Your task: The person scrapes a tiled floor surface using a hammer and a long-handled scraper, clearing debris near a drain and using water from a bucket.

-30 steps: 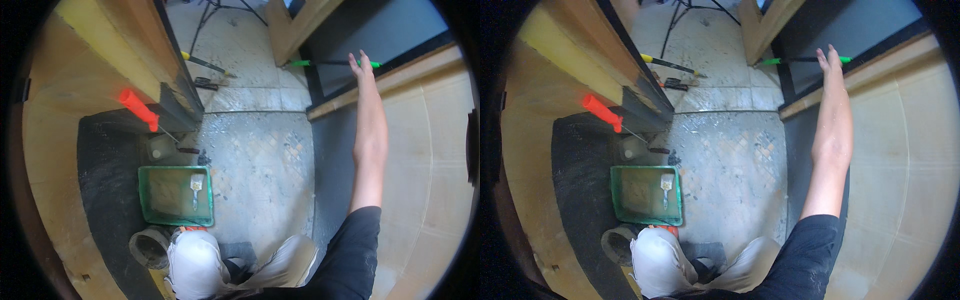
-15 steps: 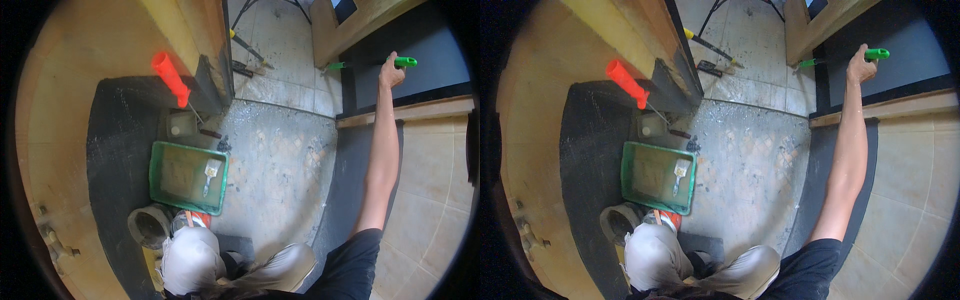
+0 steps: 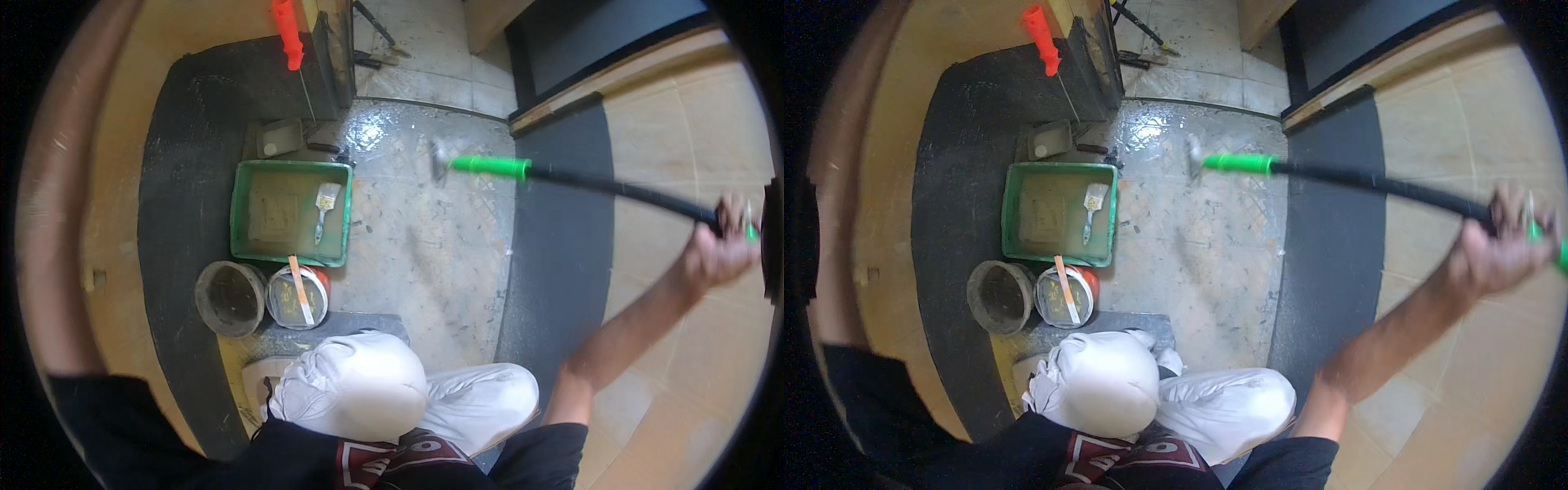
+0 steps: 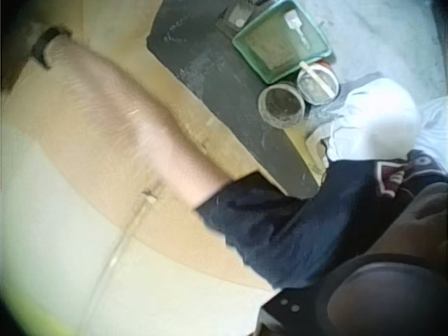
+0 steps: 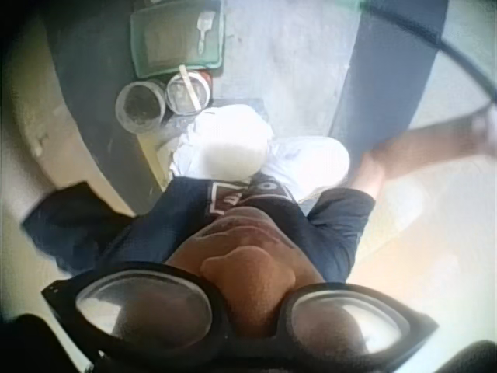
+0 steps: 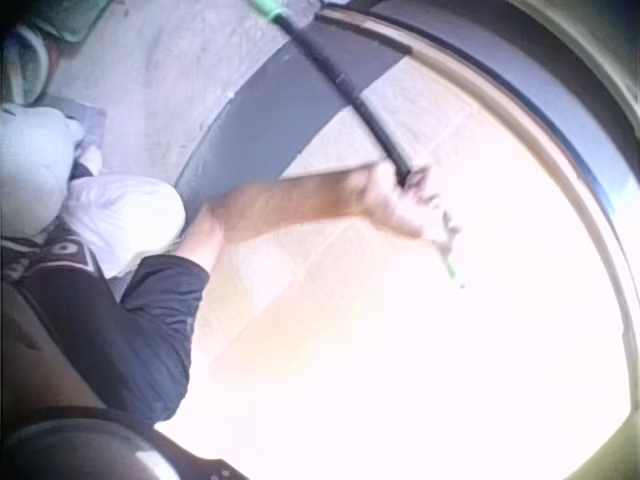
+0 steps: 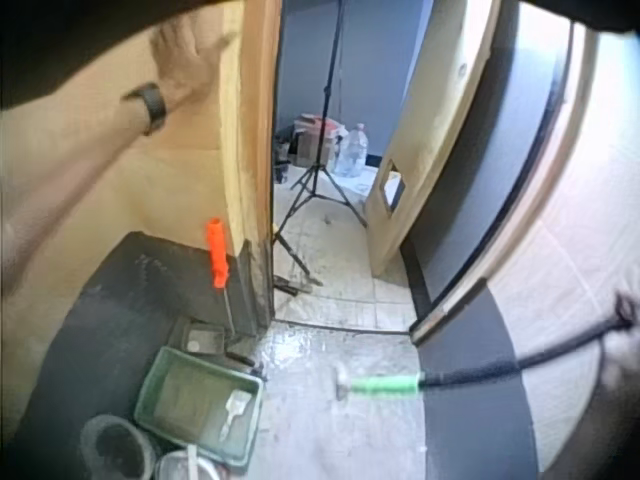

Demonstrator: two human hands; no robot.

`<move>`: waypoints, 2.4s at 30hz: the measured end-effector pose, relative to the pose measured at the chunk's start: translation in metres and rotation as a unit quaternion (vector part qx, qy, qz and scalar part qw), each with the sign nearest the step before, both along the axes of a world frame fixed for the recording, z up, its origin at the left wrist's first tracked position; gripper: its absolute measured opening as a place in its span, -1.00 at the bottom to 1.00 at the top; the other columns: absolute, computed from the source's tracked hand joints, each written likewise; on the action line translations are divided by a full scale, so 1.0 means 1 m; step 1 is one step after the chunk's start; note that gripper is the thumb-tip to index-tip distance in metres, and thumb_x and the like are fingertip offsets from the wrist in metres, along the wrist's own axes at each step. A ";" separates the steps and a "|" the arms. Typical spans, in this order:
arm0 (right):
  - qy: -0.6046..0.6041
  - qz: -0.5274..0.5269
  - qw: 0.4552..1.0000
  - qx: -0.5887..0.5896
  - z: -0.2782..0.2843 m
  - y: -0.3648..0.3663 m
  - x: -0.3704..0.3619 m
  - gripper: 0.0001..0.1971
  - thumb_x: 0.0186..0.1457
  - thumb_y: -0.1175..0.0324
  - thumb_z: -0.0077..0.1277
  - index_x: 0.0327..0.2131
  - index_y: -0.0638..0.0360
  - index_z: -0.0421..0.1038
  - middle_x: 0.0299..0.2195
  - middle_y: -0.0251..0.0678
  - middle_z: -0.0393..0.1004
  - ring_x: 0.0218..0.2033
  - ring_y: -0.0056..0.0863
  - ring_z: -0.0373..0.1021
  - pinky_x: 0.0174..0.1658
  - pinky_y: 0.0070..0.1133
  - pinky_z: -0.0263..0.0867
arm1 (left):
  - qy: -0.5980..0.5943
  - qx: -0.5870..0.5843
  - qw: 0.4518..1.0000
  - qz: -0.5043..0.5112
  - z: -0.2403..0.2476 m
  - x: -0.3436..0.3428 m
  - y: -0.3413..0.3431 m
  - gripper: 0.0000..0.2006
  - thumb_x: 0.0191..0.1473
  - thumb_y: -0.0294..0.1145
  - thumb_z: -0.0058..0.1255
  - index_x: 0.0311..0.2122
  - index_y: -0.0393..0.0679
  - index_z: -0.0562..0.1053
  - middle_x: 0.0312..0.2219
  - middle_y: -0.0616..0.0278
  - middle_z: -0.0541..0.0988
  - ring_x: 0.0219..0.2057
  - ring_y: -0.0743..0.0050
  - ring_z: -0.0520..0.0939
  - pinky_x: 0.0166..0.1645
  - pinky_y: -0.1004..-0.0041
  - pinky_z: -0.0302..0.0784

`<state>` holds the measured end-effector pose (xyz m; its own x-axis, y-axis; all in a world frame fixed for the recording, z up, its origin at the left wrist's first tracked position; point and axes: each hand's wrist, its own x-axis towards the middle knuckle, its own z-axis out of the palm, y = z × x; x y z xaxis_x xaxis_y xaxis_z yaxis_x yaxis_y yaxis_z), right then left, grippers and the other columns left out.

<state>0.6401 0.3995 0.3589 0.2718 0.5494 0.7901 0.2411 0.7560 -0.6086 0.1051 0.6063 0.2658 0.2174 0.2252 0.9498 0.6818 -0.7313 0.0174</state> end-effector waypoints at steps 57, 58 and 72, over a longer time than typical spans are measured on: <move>0.376 -0.067 0.915 -0.131 0.003 -0.472 0.037 -0.55 0.44 0.13 -0.09 -0.54 0.03 0.08 -0.70 -0.48 0.05 -0.75 -0.72 0.00 -0.51 -0.68 0.06 | 0.061 -0.323 0.931 -0.157 -0.302 0.168 -0.330 -0.55 -0.02 -0.26 0.48 -0.63 -0.10 0.34 -0.71 0.14 0.38 -0.70 0.16 0.43 -0.57 0.24 0.28; 0.412 -0.076 0.903 -0.094 0.009 -0.469 0.037 -0.55 0.46 0.16 -0.14 -0.56 -0.02 0.06 -0.78 -0.51 0.00 -0.81 -0.75 -0.10 -0.54 -0.72 0.00 | 0.080 -0.322 0.926 -0.178 -0.299 0.163 -0.327 -0.55 -0.01 -0.27 0.48 -0.63 -0.10 0.34 -0.72 0.14 0.38 -0.70 0.15 0.42 -0.57 0.24 0.27; 0.346 0.183 0.917 0.069 0.000 -0.417 0.030 -0.55 0.29 0.33 -0.07 -0.68 -0.13 0.05 -0.87 -0.63 0.11 -0.87 -0.87 0.03 -0.80 -0.75 0.08 | 0.279 -0.679 0.510 -0.449 -0.295 0.133 -0.292 -0.69 -0.03 -0.34 0.26 -0.66 -0.22 0.41 -0.74 0.01 0.36 -0.67 0.00 0.34 -0.50 0.20 0.24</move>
